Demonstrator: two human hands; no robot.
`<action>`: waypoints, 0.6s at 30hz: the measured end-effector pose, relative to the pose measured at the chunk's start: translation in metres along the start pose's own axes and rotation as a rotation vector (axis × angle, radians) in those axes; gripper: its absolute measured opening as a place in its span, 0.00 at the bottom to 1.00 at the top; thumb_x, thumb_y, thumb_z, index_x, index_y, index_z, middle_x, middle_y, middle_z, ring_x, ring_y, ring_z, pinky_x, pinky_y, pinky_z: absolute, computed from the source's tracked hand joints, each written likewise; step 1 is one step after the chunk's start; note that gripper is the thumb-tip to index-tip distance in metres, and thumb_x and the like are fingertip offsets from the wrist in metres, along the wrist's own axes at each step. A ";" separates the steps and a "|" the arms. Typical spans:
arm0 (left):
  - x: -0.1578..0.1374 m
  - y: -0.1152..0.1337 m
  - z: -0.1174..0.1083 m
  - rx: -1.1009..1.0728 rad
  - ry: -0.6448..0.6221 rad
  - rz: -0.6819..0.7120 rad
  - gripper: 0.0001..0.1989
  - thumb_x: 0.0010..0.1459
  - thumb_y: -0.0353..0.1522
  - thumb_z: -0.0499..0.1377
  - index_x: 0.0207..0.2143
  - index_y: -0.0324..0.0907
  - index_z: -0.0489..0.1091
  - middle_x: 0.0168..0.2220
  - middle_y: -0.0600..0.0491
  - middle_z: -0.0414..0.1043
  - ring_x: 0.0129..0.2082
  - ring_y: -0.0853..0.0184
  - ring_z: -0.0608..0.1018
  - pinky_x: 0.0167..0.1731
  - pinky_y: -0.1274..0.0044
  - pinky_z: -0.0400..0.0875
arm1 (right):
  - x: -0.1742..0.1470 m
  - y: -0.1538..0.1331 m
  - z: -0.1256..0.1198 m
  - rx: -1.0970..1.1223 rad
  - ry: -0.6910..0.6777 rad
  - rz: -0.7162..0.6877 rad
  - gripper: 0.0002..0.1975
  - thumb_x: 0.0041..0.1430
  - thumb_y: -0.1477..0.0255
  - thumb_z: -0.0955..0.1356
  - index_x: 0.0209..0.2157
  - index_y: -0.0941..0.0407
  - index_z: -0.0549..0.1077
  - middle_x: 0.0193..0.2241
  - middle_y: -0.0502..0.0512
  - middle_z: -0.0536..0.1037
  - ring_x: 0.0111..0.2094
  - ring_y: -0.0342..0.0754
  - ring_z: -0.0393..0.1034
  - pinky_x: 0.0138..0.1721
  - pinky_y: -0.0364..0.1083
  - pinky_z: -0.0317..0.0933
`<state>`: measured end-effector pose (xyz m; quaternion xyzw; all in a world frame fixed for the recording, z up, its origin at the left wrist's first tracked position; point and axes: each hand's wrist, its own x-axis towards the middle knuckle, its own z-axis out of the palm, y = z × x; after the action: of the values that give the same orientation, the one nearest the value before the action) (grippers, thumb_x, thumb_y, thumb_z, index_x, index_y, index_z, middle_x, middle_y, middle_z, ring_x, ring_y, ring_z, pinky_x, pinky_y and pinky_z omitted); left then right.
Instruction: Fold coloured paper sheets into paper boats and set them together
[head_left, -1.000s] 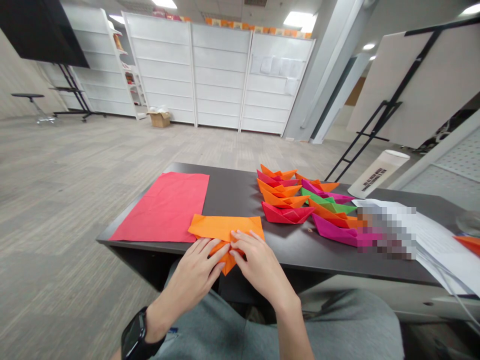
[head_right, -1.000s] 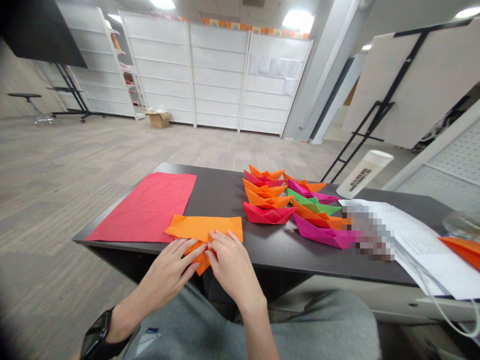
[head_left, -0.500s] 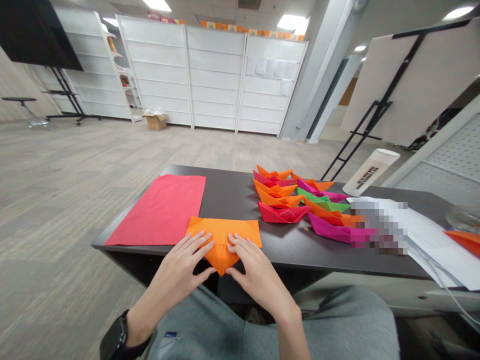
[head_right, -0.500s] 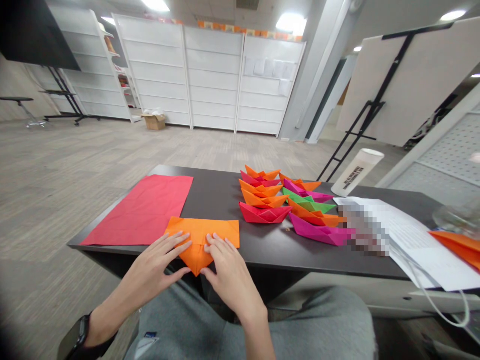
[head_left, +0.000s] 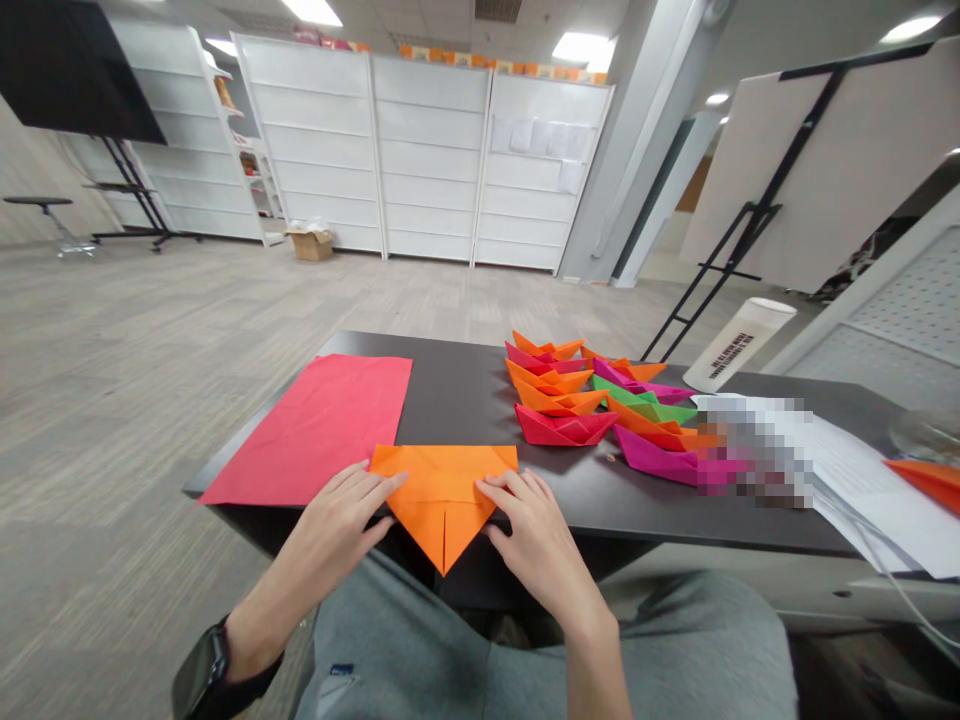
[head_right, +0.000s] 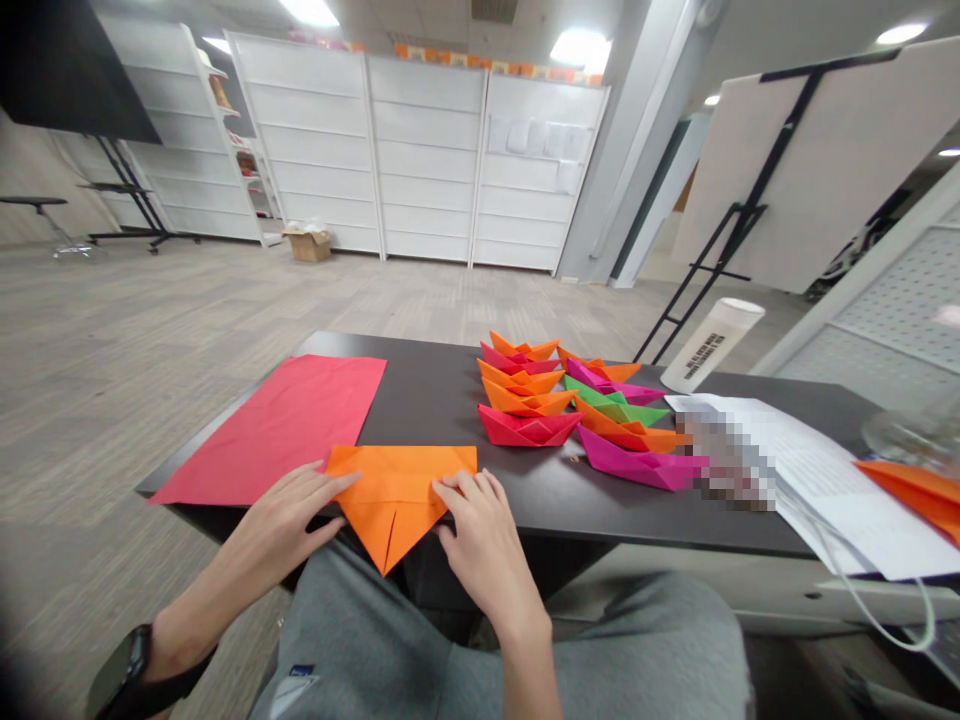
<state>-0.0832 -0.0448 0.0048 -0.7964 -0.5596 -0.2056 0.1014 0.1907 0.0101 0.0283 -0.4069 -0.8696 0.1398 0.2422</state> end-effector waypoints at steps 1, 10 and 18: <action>-0.001 -0.001 0.000 0.000 0.004 0.011 0.19 0.59 0.27 0.57 0.53 0.42 0.71 0.44 0.46 0.80 0.46 0.56 0.79 0.53 0.62 0.71 | 0.000 -0.002 -0.002 0.009 0.001 -0.007 0.23 0.55 0.86 0.66 0.49 0.53 0.76 0.42 0.53 0.78 0.46 0.52 0.70 0.58 0.59 0.60; 0.000 0.001 -0.018 -0.251 0.187 -0.017 0.10 0.65 0.29 0.55 0.46 0.47 0.72 0.40 0.53 0.80 0.41 0.62 0.80 0.49 0.67 0.74 | -0.009 -0.004 -0.018 0.178 0.178 -0.019 0.15 0.66 0.77 0.62 0.47 0.50 0.78 0.38 0.56 0.79 0.40 0.53 0.72 0.44 0.53 0.68; 0.005 0.012 -0.023 -0.879 0.354 -0.502 0.18 0.56 0.34 0.65 0.48 0.45 0.67 0.35 0.57 0.71 0.35 0.68 0.80 0.40 0.74 0.79 | -0.009 0.000 -0.012 0.558 0.425 0.250 0.20 0.60 0.70 0.70 0.54 0.52 0.70 0.36 0.53 0.77 0.36 0.48 0.75 0.41 0.47 0.70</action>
<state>-0.0761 -0.0541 0.0285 -0.5585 -0.5684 -0.5696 -0.2014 0.2020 0.0031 0.0358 -0.4481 -0.6718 0.3124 0.5003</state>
